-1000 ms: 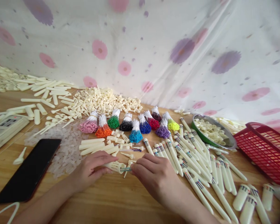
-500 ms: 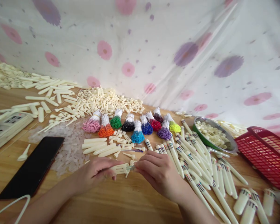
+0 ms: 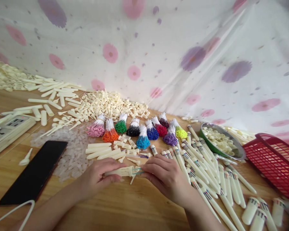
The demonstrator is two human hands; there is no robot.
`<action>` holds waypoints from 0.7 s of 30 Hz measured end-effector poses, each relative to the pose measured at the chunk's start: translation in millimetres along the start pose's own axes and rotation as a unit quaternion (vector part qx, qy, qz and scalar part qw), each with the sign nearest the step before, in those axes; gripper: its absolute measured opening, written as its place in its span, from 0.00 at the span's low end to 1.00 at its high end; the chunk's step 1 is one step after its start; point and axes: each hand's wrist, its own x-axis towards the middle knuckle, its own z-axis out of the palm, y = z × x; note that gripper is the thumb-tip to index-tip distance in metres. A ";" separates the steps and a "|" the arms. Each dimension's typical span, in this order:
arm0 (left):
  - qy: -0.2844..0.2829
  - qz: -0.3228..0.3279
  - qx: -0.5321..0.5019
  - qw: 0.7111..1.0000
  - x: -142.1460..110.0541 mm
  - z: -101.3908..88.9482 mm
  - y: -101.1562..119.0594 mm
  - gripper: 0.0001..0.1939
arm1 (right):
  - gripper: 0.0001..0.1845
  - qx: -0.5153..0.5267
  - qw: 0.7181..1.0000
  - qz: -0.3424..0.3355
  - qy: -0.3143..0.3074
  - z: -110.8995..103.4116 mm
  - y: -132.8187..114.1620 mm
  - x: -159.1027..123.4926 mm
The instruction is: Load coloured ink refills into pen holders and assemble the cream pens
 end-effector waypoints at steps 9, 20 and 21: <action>0.059 0.013 0.006 0.998 -1.1 5.1 -5.5 0.11 | 0.05 -0.025 1.000 -0.010 -0.005 0.8 -1.2 2.0; -0.116 -0.027 -0.125 0.985 -0.2 -3.9 1.1 0.16 | 0.07 -0.070 0.997 -0.035 0.011 -12.5 -16.8 -0.1; -0.130 -0.033 -0.142 0.981 0.4 -4.3 2.6 0.16 | 0.07 -0.073 0.997 -0.034 0.009 -12.7 -17.4 -0.6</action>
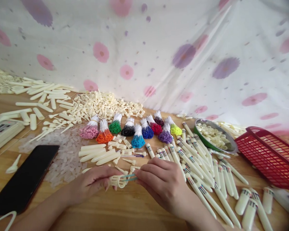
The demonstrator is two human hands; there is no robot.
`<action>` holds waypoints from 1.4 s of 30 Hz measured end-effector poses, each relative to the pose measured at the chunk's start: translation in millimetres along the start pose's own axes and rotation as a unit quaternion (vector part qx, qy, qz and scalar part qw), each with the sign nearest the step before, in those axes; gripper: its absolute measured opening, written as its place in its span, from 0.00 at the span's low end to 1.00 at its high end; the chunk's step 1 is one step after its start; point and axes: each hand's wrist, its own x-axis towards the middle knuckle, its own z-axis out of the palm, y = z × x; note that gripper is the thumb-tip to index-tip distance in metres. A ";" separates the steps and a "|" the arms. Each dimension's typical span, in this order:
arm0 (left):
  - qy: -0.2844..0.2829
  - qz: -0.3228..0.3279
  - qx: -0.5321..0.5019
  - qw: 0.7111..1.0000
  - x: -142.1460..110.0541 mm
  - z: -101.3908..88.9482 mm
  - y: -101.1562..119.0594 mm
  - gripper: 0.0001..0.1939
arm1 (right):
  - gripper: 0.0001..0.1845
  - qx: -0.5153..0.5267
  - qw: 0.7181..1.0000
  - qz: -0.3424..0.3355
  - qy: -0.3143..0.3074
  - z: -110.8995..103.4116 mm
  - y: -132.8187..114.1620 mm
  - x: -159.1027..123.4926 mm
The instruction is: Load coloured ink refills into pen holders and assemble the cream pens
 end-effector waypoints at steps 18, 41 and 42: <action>0.004 0.008 -0.019 1.000 2.7 1.6 5.1 0.15 | 0.08 0.043 0.999 0.005 -0.003 3.8 -2.2 2.3; 0.190 0.052 0.089 0.976 2.3 7.2 -1.9 0.13 | 0.12 -0.062 0.995 -0.076 0.026 4.0 3.4 3.8; 0.186 0.057 0.086 0.977 2.8 6.1 -1.5 0.13 | 0.11 -0.063 0.995 -0.074 0.022 4.1 4.0 2.8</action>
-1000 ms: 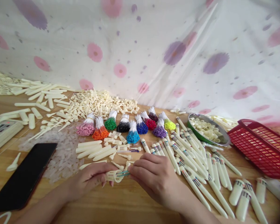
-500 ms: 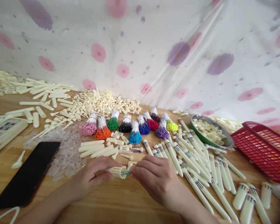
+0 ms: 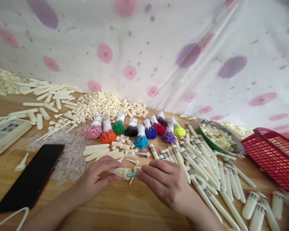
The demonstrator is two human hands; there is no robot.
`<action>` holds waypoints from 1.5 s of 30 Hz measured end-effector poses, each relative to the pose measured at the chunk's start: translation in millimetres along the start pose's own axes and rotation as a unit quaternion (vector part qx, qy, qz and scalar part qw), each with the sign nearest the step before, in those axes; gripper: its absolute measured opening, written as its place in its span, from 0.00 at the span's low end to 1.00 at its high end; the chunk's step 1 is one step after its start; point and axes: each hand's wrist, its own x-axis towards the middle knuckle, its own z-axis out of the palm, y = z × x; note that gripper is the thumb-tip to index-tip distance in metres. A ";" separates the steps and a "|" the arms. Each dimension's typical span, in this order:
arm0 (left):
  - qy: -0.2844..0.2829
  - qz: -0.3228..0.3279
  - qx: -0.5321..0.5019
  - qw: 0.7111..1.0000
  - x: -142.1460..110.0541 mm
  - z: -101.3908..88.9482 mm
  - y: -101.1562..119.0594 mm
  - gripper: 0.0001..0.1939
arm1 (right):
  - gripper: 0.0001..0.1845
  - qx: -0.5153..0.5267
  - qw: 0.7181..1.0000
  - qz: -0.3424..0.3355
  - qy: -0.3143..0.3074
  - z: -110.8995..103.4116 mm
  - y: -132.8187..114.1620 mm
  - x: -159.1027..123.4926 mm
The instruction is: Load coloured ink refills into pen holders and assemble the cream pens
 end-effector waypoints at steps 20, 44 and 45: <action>-0.050 -0.030 -0.066 0.996 1.4 1.9 -1.4 0.10 | 0.12 0.057 0.996 0.042 -0.050 1.5 -10.6 0.1; -0.012 -0.098 -0.062 0.993 -0.8 2.7 -4.7 0.11 | 0.06 0.069 0.985 0.155 0.004 7.3 1.3 -0.8; -0.003 -0.088 -0.074 0.993 -0.4 1.9 -4.0 0.10 | 0.05 0.075 0.984 0.160 0.015 4.3 3.6 -1.6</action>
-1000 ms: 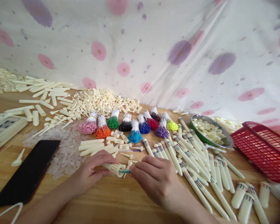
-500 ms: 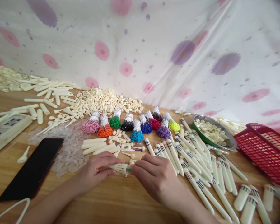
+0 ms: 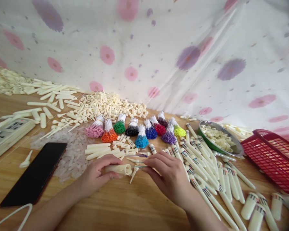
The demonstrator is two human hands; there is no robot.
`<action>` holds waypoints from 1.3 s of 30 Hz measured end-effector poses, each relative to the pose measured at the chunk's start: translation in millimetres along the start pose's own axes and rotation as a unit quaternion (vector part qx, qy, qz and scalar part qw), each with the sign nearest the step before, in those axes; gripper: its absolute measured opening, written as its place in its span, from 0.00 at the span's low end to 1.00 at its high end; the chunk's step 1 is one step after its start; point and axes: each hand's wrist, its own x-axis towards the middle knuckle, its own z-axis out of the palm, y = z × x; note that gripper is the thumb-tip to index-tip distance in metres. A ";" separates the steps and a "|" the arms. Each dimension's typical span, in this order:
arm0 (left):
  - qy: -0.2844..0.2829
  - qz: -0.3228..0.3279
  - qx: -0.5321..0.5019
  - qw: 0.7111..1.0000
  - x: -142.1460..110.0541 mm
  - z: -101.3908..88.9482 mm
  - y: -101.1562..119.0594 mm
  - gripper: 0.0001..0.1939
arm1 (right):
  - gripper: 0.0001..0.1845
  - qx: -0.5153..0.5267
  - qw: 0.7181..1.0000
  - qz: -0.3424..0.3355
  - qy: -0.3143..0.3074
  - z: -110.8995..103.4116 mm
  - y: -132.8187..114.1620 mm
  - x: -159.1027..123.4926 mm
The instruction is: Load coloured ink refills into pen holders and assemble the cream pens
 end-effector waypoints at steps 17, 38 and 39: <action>0.037 0.112 -0.114 0.986 3.4 -10.3 -0.9 0.05 | 0.07 -0.086 0.923 0.021 -0.376 54.6 11.4 -16.8; 0.287 -0.161 -0.104 0.939 18.6 -25.7 -3.3 0.24 | 0.11 -0.084 0.954 0.208 -0.199 94.4 7.1 82.3; 0.284 -0.166 -0.120 0.937 18.9 -25.5 -4.7 0.24 | 0.13 -0.083 0.953 0.211 -0.199 102.4 6.4 89.8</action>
